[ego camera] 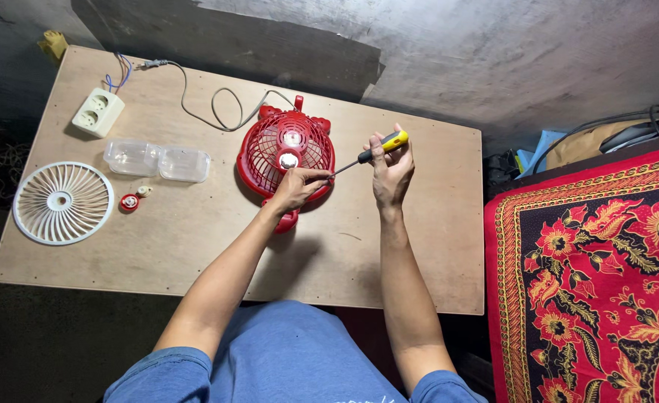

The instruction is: The person uses a screwdriver to tighten screws on the central hub of a red electric fan. The fan is placed on a wooden table, and the person repeatedly adjusts the screwdriver and applies torque to secure the hub.

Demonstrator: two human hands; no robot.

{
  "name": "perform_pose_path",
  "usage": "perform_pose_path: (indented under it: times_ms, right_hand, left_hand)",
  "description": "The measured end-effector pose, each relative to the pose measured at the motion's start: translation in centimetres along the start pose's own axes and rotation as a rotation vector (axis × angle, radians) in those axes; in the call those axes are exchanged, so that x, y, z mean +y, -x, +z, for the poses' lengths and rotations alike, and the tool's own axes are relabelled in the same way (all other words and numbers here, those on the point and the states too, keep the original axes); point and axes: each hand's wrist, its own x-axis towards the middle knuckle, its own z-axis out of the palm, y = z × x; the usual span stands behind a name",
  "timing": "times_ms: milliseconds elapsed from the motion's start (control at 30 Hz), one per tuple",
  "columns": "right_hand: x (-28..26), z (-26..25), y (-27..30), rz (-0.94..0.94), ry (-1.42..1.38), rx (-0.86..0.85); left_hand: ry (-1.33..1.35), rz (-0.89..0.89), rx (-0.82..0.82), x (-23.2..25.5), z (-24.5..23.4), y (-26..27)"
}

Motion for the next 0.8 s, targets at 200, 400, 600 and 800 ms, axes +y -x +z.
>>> perform_pose_path:
  times_ms: [200,400,600,800]
  right_hand:
    - [-1.8,1.3,-0.3,0.062,0.108,0.07]
    - [-3.3,2.1,-0.7,-0.009,0.105,0.043]
    - [-4.0,2.0,-0.5,-0.097,0.322,0.109]
    - [-2.2,2.0,-1.0,-0.048,0.31,0.109]
  left_hand:
    - [0.109,-0.012,-0.03,0.0,-0.5,-0.7]
    - [0.053,0.028,-0.109,1.2,-1.9,-1.8]
    - [-0.24,0.127,-0.119,2.5,-5.4,-4.2]
    - [-0.524,0.402,-0.018,0.9,-5.5,-6.1]
